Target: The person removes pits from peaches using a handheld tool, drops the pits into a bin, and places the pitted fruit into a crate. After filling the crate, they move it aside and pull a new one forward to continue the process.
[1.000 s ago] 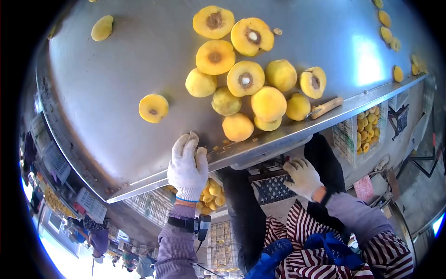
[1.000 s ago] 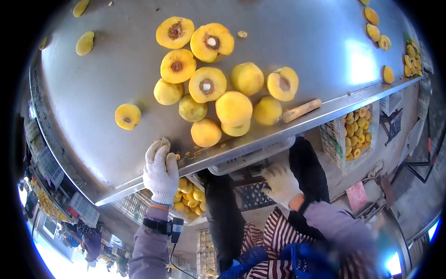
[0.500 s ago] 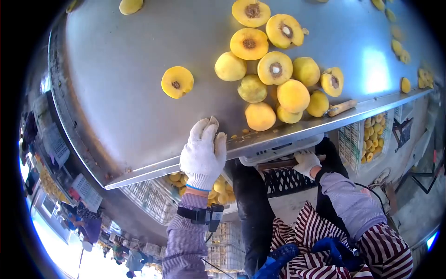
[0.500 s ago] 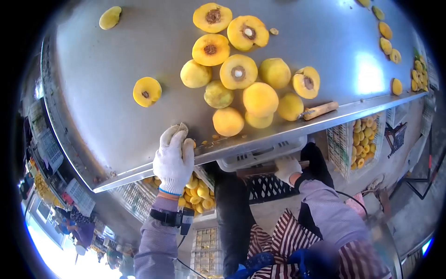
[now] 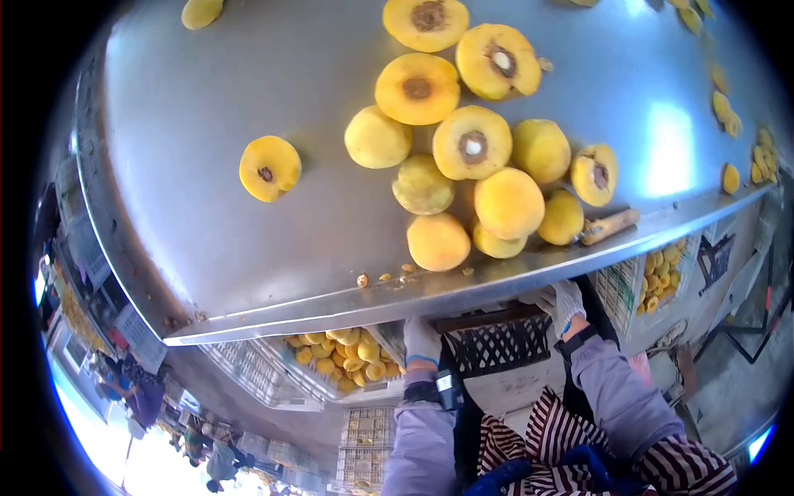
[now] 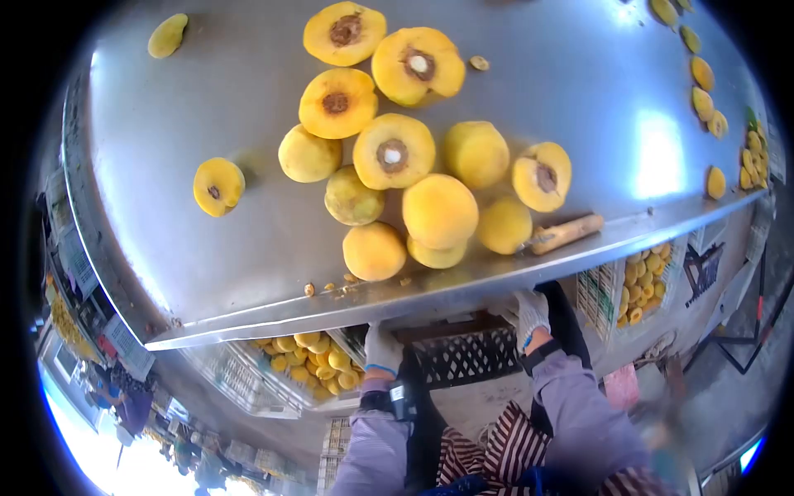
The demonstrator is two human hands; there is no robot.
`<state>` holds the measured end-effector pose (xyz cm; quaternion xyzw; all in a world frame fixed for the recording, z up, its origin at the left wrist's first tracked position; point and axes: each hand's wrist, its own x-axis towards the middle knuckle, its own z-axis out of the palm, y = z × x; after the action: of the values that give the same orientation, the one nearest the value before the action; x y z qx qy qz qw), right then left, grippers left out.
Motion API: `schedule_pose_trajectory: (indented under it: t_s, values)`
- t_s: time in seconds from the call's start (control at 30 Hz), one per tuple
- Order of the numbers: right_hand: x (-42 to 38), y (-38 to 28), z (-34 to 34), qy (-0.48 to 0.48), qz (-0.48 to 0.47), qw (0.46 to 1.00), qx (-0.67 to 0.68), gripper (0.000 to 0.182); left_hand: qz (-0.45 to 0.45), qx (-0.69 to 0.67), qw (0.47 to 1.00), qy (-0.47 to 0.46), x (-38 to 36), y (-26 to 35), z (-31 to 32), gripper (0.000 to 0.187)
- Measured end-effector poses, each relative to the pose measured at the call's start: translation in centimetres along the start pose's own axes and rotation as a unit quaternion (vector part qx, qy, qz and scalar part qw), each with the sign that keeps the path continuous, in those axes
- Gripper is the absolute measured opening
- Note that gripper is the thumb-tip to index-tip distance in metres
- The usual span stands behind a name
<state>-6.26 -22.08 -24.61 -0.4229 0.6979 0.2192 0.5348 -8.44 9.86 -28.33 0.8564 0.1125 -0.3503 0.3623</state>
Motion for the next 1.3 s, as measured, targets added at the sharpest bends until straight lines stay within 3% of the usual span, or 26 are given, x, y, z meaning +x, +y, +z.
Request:
schedule_pose_trajectory:
  t_s: [0.1,0.17,0.2,0.23,0.27,0.33,0.37,0.43,0.5,0.53,0.6,0.63,0.67,0.7,0.73,0.77,0.83,0.9,0.97,1.03,1.1,1.13,1.2,1.23,1.27,1.3]
  values:
    - [2.2,0.6,-1.1,0.016,0.005,0.991,0.135,0.031,-0.042,0.057,0.997,0.016,-0.4,-1.4,2.3,0.034]
    - [4.6,1.2,-3.2,-0.157,-0.079,0.985,-0.004,0.033,-0.113,0.083,0.988,0.07,-0.3,-2.5,4.5,0.03]
    - [6.2,1.7,-4.5,-0.182,-0.191,0.942,-0.207,0.036,-0.133,0.101,0.984,0.063,-0.7,-2.8,4.9,0.031]
    - [7.1,1.9,-5.2,-0.178,-0.259,0.896,-0.314,0.038,-0.151,0.115,0.98,0.057,-0.9,-2.9,5.1,0.032]
    - [7.6,2.0,-5.9,-0.173,-0.275,0.887,-0.329,0.041,-0.183,0.0,0.98,0.081,-0.2,-2.3,5.1,0.033]
    - [8.4,2.2,-6.2,-0.141,-0.27,0.934,-0.188,0.041,-0.148,0.078,0.986,0.012,1.2,1.3,3.1,0.034]
    - [7.5,0.7,-6.3,-0.121,-0.361,0.853,-0.358,0.041,-0.136,0.12,0.983,-0.025,0.8,2.0,2.2,0.034]
    - [5.5,-3.1,-4.8,-0.062,-0.508,0.582,-0.632,0.041,-0.109,0.097,0.988,-0.05,1.6,-0.1,3.5,0.034]
    - [2.1,-4.0,-2.7,-0.13,-0.387,0.629,-0.662,0.041,-0.072,0.123,0.982,-0.127,3.1,1.0,1.6,0.033]
    - [0.5,-2.9,-1.0,-0.15,-0.317,0.631,-0.692,0.052,-0.075,0.115,0.974,-0.182,4.4,0.5,1.3,0.034]
    - [-2.7,-0.9,2.4,-0.184,-0.172,0.612,-0.75,0.076,-0.012,0.1,0.99,-0.1,3.5,1.2,-1.3,0.034]
    - [-3.2,3.8,1.2,-0.057,-0.408,0.444,-0.796,0.084,-0.011,0.05,0.995,-0.088,3.6,2.4,-3.6,0.036]
    - [-1.3,5.0,1.6,-0.083,-0.339,0.474,-0.809,0.084,0.03,0.033,0.997,-0.069,2.8,0.8,-4.3,0.041]
    - [-1.1,4.0,2.9,-0.131,-0.262,0.463,-0.837,0.08,0.031,-0.037,0.999,-0.02,1.4,-0.7,-4.7,0.039]
    - [0.2,4.2,2.9,-0.155,-0.27,0.42,-0.852,0.072,0.012,-0.118,0.993,-0.029,0.1,0.0,-7.6,0.046]
    - [0.3,3.6,3.0,-0.141,-0.344,0.406,-0.835,0.066,-0.152,-0.373,0.914,-0.049,-1.1,3.1,-11.1,0.056]
    - [-1.7,0.8,3.7,-0.109,-0.303,0.522,-0.789,0.065,-0.138,-0.484,0.856,-0.122,-3.7,-0.8,-12.2,0.066]
    - [-5.8,-1.1,4.0,-0.04,-0.322,0.545,-0.773,0.064,-0.119,-0.425,0.891,-0.105,-8.5,0.1,-16.7,0.063]
    - [-6.4,0.9,1.5,0.007,-0.407,0.542,-0.735,0.063,-0.28,-0.262,0.91,-0.161,-13.3,4.8,-23.5,0.057]
    - [-8.6,1.2,1.3,0.039,-0.507,0.537,-0.673,0.063,-0.112,-0.201,0.97,-0.078,-19.4,-3.4,-19.8,0.054]
    - [-15.0,0.5,2.6,-0.017,-0.448,0.574,-0.686,0.057,-0.071,-0.087,0.993,-0.037,-26.3,-7.5,-18.5,0.053]
    - [-16.6,1.5,2.2,-0.036,-0.455,0.583,-0.672,0.055,-0.195,-0.17,0.966,-0.032,-29.3,-9.3,-16.8,0.051]
    - [-18.4,3.7,0.6,-0.095,-0.462,0.587,-0.659,0.052,-0.255,-0.231,0.939,0.016,-38.1,-7.4,-16.5,0.057]
    - [-19.2,4.9,-0.4,-0.137,-0.458,0.581,-0.659,0.052,-0.291,-0.386,0.875,0.039,-42.1,-12.2,-11.1,0.056]
    - [-20.5,6.2,-1.2,-0.163,-0.426,0.609,-0.649,0.05,-0.305,-0.356,0.882,0.055,-46.2,-17.1,-5.4,0.054]
    - [-20.5,7.8,-2.8,-0.206,-0.402,0.631,-0.631,0.049,-0.334,-0.542,0.77,0.032,-50.8,-10.6,-8.5,0.052]
